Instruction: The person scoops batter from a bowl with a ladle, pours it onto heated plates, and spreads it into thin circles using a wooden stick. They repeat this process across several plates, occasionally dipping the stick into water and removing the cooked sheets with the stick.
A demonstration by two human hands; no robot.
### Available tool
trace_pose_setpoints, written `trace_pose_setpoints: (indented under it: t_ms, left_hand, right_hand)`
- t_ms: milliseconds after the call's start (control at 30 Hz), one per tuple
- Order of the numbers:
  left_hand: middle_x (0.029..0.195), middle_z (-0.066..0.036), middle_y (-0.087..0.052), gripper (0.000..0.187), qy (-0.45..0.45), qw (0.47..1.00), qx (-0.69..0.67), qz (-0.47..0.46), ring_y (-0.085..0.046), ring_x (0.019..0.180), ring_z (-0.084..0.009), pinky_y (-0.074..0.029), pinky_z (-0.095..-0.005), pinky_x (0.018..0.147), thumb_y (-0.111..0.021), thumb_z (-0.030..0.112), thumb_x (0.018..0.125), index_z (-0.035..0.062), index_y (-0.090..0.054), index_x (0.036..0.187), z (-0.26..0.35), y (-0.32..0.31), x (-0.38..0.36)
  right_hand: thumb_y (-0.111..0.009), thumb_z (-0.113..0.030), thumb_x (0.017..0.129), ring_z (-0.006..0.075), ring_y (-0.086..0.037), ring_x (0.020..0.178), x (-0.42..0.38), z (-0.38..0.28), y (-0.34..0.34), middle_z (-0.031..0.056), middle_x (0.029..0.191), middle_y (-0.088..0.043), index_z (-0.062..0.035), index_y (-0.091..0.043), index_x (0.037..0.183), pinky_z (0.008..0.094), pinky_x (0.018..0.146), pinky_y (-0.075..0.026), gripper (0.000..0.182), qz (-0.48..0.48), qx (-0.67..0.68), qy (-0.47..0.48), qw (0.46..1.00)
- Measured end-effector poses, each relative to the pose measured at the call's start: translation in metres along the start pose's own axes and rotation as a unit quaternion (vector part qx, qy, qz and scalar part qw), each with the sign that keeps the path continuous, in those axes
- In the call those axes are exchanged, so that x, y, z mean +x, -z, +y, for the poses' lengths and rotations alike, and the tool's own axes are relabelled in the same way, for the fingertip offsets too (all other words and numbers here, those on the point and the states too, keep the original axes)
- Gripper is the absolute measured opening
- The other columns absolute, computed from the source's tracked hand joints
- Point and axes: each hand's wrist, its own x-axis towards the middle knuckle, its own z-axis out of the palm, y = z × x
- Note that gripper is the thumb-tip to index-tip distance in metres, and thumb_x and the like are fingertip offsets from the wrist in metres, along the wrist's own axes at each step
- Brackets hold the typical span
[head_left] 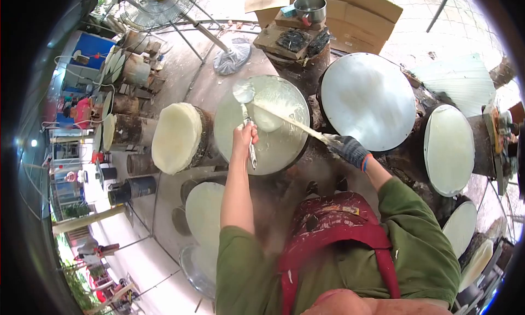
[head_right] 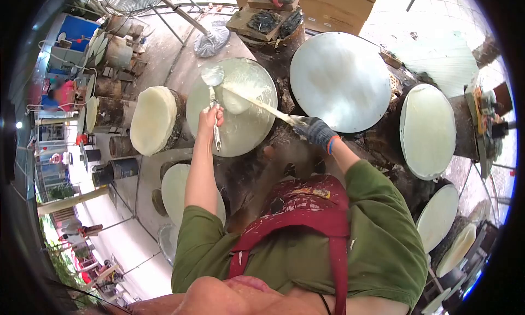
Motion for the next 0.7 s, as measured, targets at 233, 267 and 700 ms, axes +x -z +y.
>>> trace_pose_setpoints:
  t_ms: [233, 267, 700]
  left_hand:
    - [0.057, 0.000, -0.042, 0.021, 0.147, 0.980, -0.130, -0.029, -0.035, 0.042, -0.0084, -0.028, -0.0227, 0.039, -0.043, 0.016, 0.093, -0.0007, -0.049, 0.081, -0.030, -0.001, -0.071]
    - [0.057, 0.000, -0.042, 0.022, 0.159, 0.975, -0.158, -0.009, -0.035, 0.042, -0.0086, -0.028, -0.0231, 0.039, -0.042, 0.017, 0.093, -0.0001, -0.049, 0.082, -0.029, -0.002, -0.083]
    - [0.063, 0.004, -0.041, 0.021, 0.123, 0.782, -0.568, -0.228, -0.036, 0.042, -0.0028, -0.031, -0.0204, 0.043, -0.039, 0.015, 0.095, -0.0029, -0.048, 0.102, -0.013, 0.042, -0.105]
  right_hand:
    - [-0.061, -0.042, 0.084, 0.0103, -0.051, 0.065, 0.044, 0.126, -0.122, 0.0011, 0.072, -0.061, -0.0108, -0.066, 0.094, 0.0269, 0.060, -0.044, 0.033, 0.072, 0.013, -0.079, 0.994]
    - [-0.060, -0.043, 0.084, 0.0100, -0.050, 0.066, 0.029, 0.100, -0.118, 0.0004, 0.073, -0.060, -0.0102, -0.066, 0.095, 0.0265, 0.060, -0.043, 0.035, 0.071, 0.023, -0.084, 0.994]
    - [-0.058, -0.043, 0.084, 0.0192, -0.061, 0.067, -0.007, 0.031, -0.106, 0.0096, 0.078, -0.062, -0.0112, -0.061, 0.101, 0.0355, 0.063, -0.048, 0.036, 0.108, 0.099, -0.135, 0.980]
